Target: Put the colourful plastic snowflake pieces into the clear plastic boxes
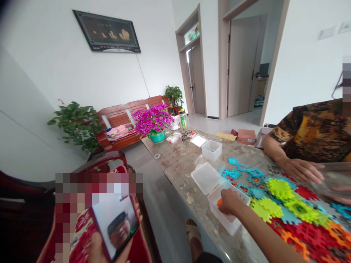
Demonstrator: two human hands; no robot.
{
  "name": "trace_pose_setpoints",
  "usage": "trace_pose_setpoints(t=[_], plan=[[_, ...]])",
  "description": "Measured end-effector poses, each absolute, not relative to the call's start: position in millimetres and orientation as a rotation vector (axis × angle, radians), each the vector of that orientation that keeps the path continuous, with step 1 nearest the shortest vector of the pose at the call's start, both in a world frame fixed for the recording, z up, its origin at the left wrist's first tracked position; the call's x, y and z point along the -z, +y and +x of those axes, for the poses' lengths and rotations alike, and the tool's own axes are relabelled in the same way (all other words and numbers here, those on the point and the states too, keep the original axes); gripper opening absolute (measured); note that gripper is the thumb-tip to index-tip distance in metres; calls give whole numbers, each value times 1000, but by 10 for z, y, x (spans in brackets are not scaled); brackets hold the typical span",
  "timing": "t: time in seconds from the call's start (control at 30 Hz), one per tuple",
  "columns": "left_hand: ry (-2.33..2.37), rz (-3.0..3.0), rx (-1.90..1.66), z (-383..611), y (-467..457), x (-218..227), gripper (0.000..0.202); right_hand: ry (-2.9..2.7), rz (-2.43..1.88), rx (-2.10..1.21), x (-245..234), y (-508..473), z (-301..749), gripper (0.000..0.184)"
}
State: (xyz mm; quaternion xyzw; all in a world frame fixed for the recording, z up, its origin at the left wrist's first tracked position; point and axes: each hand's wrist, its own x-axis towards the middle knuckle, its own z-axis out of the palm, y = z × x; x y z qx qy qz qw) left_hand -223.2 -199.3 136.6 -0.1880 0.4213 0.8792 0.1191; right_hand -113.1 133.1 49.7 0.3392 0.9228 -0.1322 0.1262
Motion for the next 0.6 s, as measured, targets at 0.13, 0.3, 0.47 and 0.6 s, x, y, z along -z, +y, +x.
trace_pose_setpoints(t=[0.13, 0.3, 0.47, 0.6], plan=[[1272, -479, -2551, -2239, -2001, -1332, 60, 2685, 999, 395, -495, 1303, -1088, 33], [1387, -439, -2550, -2278, -2065, -1252, 60, 2691, 981, 415, -488, 1296, -1050, 32], [1380, -531, -2538, -2274, -2066, -1243, 61, 2695, 1003, 420, -479, 1310, -994, 35], [1430, -483, -2482, -2217, -2066, -1250, 63, 2694, 1036, 413, -443, 1367, -871, 35]])
